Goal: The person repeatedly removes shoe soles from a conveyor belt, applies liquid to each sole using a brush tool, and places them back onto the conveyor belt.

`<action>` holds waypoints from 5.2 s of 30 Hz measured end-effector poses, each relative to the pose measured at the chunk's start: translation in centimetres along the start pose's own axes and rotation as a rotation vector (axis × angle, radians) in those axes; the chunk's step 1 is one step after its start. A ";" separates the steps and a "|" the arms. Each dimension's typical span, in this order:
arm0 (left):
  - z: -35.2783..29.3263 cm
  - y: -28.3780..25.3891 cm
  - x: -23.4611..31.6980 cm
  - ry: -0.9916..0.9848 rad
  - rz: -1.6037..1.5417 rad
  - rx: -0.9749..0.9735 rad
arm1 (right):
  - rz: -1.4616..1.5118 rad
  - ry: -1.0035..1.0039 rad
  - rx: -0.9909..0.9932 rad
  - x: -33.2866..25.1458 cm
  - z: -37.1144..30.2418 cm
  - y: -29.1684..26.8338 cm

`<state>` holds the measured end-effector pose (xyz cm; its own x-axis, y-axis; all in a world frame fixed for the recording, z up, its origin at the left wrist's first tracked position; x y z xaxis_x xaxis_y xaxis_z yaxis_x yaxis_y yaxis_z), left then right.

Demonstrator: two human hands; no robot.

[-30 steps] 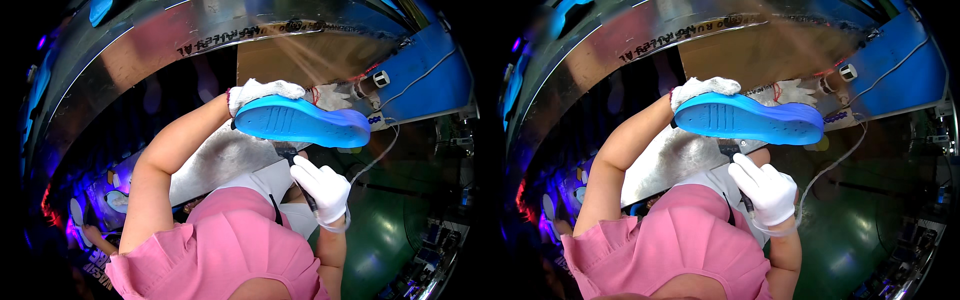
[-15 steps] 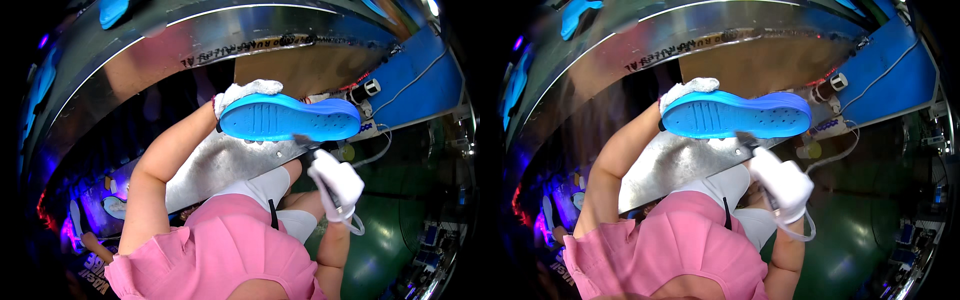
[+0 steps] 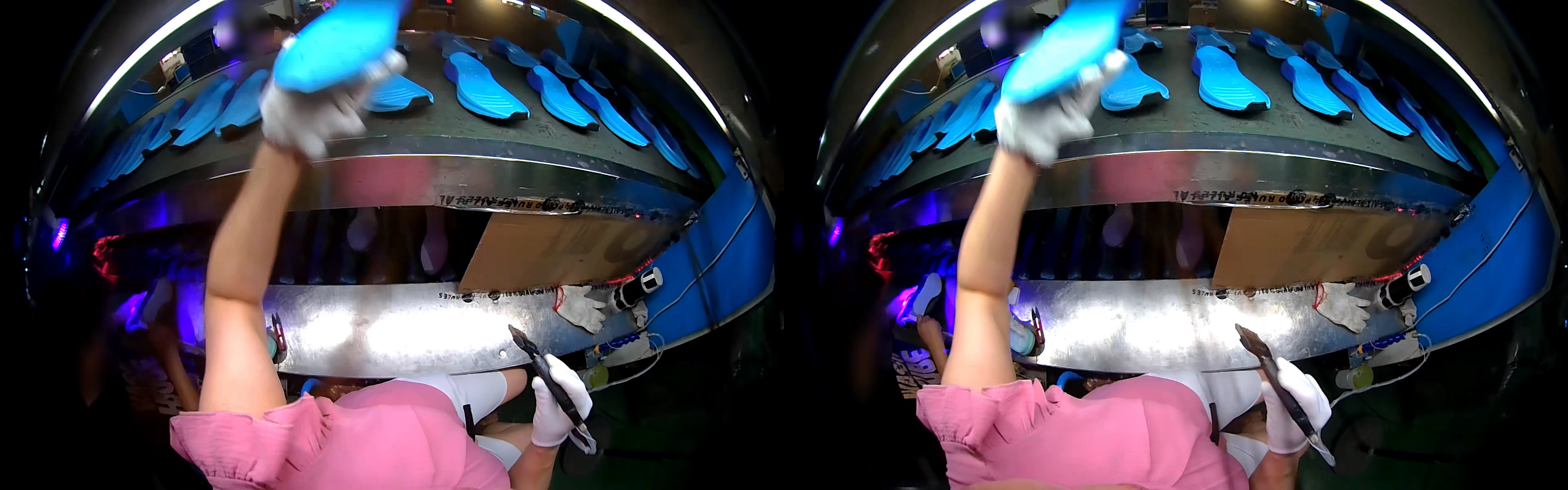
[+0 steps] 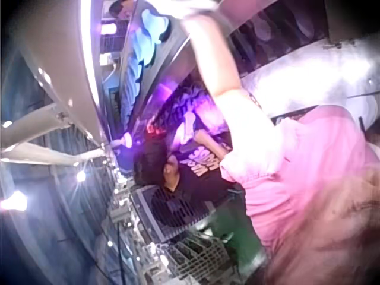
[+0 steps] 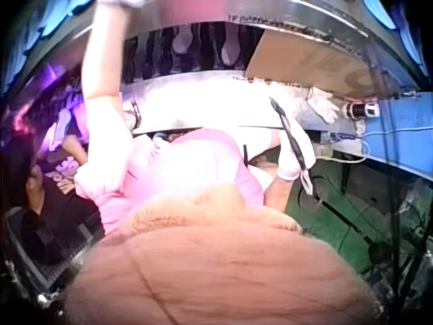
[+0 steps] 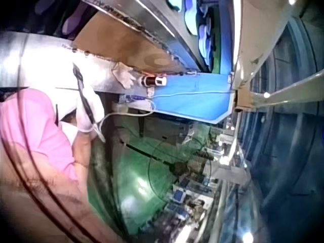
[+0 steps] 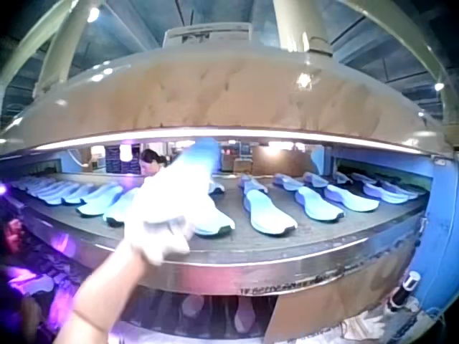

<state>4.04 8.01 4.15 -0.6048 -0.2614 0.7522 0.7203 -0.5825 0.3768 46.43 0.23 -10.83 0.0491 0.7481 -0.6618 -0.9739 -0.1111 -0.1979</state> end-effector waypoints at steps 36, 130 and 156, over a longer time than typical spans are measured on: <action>-15.9 5.4 -40.9 -0.339 1.022 0.496 | -0.255 0.873 0.344 23.3 -9.7 -0.1; -0.7 0.9 -32.6 -0.918 0.298 0.020 | -0.514 -0.065 -0.308 0.7 2.4 3.7; -1.6 6.5 -13.9 -0.169 0.549 0.532 | -0.002 0.077 -0.067 0.8 -0.4 1.9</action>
<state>16.63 6.59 -4.75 -0.0860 -0.2599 0.9618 0.9931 0.0545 0.1036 44.70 0.37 -12.05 0.0703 0.6963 -0.7143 -0.9569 -0.1552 -0.2455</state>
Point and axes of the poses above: each hand's wrist, its own z-axis towards the middle knuckle, its own y-axis out of the palm, x = y × z, the point moved 8 cm from there along z, towards the middle knuckle, and after that the axes turned 11 degrees about z, right-handed, at the moved point
